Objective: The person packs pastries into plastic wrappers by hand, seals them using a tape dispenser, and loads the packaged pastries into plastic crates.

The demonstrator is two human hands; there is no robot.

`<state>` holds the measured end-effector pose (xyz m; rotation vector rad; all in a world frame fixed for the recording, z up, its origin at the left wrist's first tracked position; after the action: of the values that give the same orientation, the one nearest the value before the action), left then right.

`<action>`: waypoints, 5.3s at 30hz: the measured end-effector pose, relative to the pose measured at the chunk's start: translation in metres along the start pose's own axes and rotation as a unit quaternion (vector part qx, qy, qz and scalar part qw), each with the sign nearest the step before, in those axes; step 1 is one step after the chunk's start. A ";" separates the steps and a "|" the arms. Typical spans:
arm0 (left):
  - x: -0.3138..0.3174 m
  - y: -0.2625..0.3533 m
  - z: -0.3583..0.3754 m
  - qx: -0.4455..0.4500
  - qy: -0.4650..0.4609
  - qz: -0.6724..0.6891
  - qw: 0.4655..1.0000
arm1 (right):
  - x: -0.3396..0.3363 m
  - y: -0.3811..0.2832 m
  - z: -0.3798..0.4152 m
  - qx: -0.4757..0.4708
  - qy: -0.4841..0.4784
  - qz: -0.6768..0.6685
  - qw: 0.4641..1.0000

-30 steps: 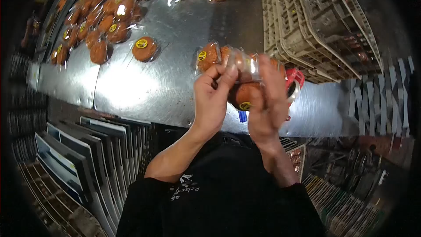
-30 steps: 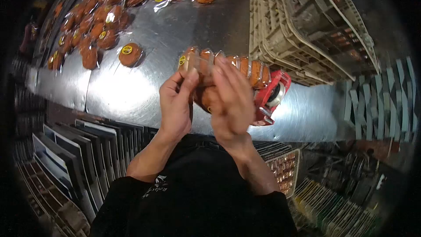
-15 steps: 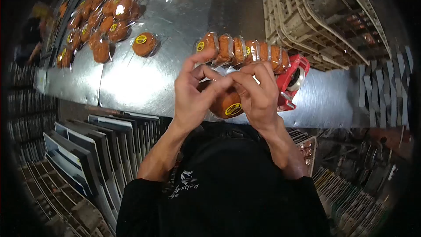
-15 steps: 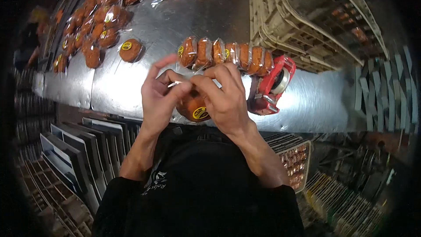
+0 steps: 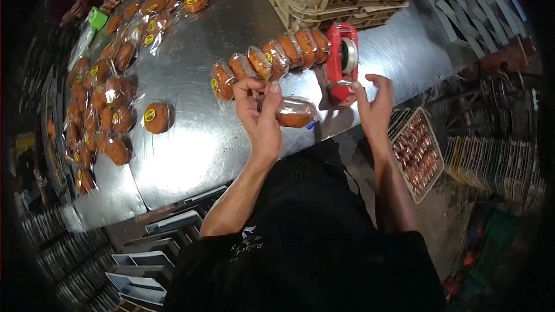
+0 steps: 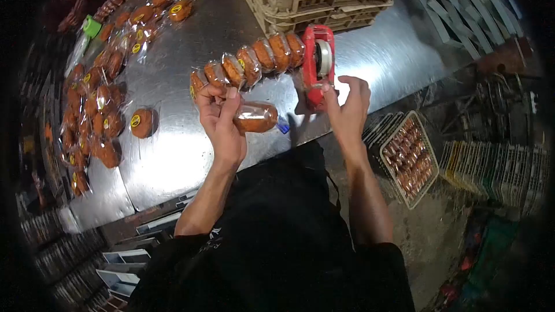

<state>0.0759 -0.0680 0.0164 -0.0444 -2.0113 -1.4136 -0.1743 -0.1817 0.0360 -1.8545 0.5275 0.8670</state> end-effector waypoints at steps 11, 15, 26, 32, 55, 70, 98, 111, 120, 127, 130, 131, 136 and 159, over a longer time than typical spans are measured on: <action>-0.015 -0.042 0.000 -0.034 0.002 -0.090 0.995 | 0.078 0.077 0.064 0.326 -0.119 -0.380 0.858; -0.023 -0.048 -0.002 -0.020 0.065 -0.089 0.994 | 0.040 -0.098 0.016 -0.048 -0.118 -0.273 0.954; -0.075 0.037 0.008 -0.058 0.117 0.186 0.974 | 0.189 -0.159 0.002 0.103 -0.394 -0.616 0.675; -0.165 0.020 -0.020 -0.130 0.094 -0.289 0.944 | 0.184 -0.173 -0.048 0.008 -0.401 -0.502 0.766; -0.238 0.121 -0.085 -0.008 0.227 -0.527 0.819 | 0.181 -0.239 -0.054 -0.147 -0.392 -0.315 0.852; 0.005 0.087 0.020 0.094 0.095 -0.253 0.958 | -0.002 -0.156 -0.035 -0.202 -0.118 -0.452 0.861; -0.019 0.080 0.044 0.039 0.137 -0.071 0.987 | 0.023 -0.247 0.031 -0.430 -0.098 -0.126 0.889; -0.022 0.078 0.037 0.047 0.053 -0.070 0.995 | 0.058 -0.227 -0.008 -0.404 -0.311 -0.201 0.836; -0.003 0.030 0.008 0.074 0.128 -0.145 0.978 | 0.085 -0.137 -0.027 -0.067 -0.209 -0.579 0.785; -0.003 0.010 -0.004 0.033 0.055 -0.102 0.993 | 0.048 0.027 0.004 0.091 -0.086 -0.146 0.981; -0.002 0.004 -0.005 0.009 0.028 -0.096 0.995 | 0.075 0.066 0.001 0.205 -0.082 -0.237 0.946; -0.001 0.003 -0.007 0.005 0.015 -0.101 0.995 | 0.085 0.076 -0.007 0.221 -0.071 -0.275 0.933; -0.008 -0.008 -0.008 -0.009 -0.015 -0.102 0.995 | 0.036 0.018 0.030 0.171 -0.028 -0.193 0.966; -0.136 0.098 0.050 0.081 0.288 -0.217 0.929 | 0.194 -0.235 0.015 -0.098 -0.439 -0.362 0.817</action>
<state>0.1946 0.0607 0.0151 0.8393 -1.6761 -1.3008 0.1073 -0.0646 0.0251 -1.4046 -0.8274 1.1127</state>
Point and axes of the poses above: each hand's wrist, its own z-axis away from the middle knuckle, its own x-axis out of the palm, y = z × x, the point moved 10 cm from there along -z, towards the middle knuckle, and after that the axes turned 15 degrees about -y, right-handed, at the moved point
